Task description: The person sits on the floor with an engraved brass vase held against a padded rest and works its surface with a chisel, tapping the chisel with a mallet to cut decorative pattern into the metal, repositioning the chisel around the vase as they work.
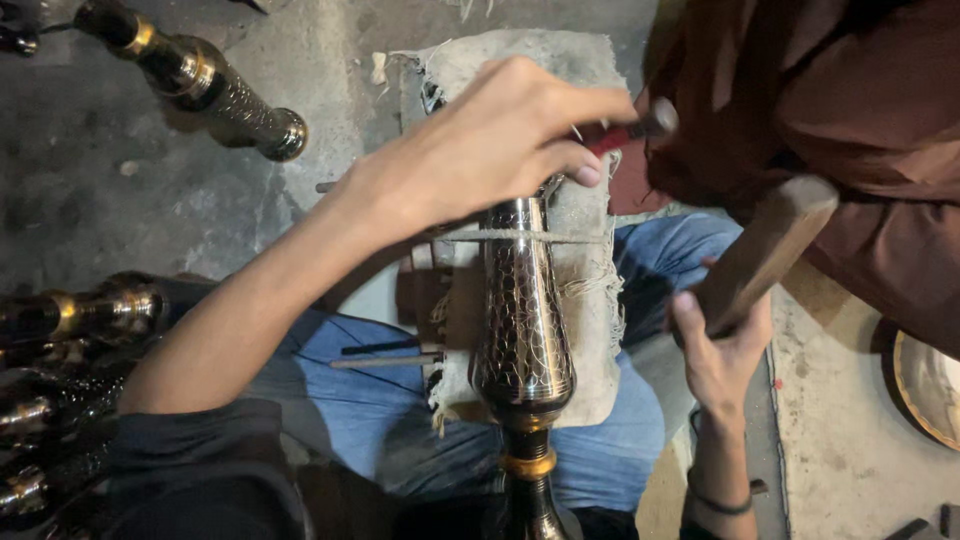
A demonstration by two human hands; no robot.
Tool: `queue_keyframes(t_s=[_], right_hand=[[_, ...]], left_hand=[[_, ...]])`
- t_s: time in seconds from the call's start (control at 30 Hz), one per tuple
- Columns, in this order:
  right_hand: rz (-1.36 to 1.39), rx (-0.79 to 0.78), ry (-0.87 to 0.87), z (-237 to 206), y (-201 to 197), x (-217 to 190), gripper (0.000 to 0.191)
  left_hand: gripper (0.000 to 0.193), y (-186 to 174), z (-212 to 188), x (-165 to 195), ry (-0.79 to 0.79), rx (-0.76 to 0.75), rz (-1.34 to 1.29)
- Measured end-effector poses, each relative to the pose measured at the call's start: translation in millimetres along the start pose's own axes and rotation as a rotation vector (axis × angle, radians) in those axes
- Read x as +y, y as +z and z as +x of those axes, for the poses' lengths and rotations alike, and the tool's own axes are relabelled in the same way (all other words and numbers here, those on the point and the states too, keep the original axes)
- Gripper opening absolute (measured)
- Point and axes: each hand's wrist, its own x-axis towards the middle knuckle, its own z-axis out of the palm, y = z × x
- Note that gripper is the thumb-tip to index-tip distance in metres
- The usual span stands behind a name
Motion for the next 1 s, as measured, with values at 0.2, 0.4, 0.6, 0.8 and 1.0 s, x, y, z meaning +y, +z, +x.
queue_keyframes(t_s=[0.2,0.4,0.6,0.8,1.0], right_hand=[[-0.102,-0.046,-0.220,43.4,10.2,-19.8,0.034],[-0.383,0.114,-0.511,63.9,7.1,-47.9,0.060],[-0.043,0.099,-0.268,63.8,13.7,-47.7,0.065],[-0.110,0.138,-0.226,65.0,18.0,-30.6,0.081],[0.010,0.045,-0.099,56.5,22.6,-17.0,0.083]], left_hand=[[0.040,5.8,7.2,10.7,-0.061,-0.058,0.079],[0.053,8.7,9.0,12.8,0.017,-0.055,0.181],[0.048,8.4,9.3,11.9,0.012,-0.068,0.176],[0.049,9.6,14.7,15.3,0.023,-0.062,0.187],[0.023,14.7,17.6,14.1,-0.122,-0.192,0.198]])
